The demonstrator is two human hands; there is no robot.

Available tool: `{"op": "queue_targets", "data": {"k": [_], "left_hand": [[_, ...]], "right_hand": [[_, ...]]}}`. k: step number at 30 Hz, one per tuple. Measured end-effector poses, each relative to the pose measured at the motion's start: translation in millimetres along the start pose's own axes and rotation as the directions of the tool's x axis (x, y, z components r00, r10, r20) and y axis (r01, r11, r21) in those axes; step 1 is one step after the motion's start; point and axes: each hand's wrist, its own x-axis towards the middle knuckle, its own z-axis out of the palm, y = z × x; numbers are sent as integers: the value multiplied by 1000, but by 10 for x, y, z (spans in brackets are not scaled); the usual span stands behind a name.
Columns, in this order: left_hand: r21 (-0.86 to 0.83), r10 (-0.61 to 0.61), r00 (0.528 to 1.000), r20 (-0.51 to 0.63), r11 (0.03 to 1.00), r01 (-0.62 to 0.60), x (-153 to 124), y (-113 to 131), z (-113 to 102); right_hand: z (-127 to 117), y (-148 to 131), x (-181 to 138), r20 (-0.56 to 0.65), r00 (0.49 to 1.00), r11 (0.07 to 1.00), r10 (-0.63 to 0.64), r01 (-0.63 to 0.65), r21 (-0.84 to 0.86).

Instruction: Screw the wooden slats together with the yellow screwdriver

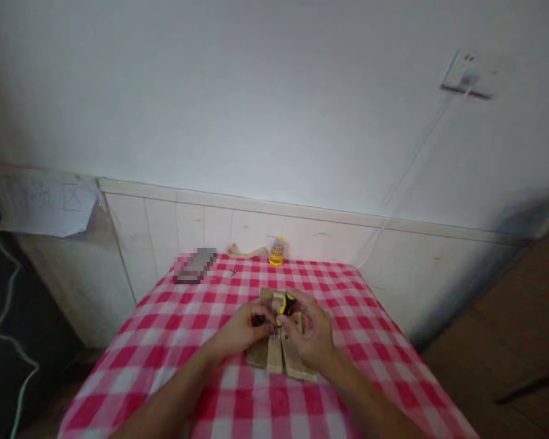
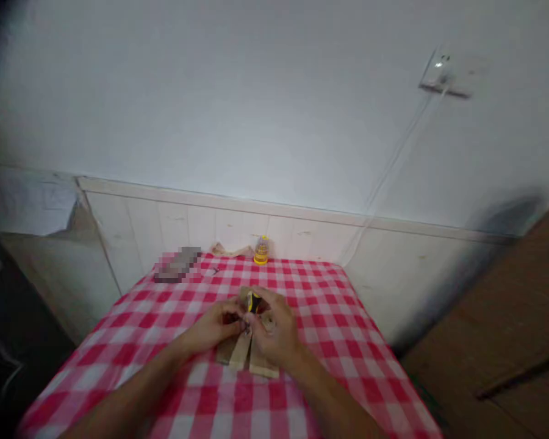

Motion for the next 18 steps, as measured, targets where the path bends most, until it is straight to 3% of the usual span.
{"op": "queue_targets", "data": {"k": [9, 18], "left_hand": [[17, 31, 999, 34, 999, -32, 27, -28, 2], [33, 24, 999, 38, 999, -25, 27, -20, -5]], "right_hand": [[-45, -101, 80, 133, 987, 992, -91, 79, 96], [-23, -69, 79, 101, 994, 995, -30, 19, 102]]}}
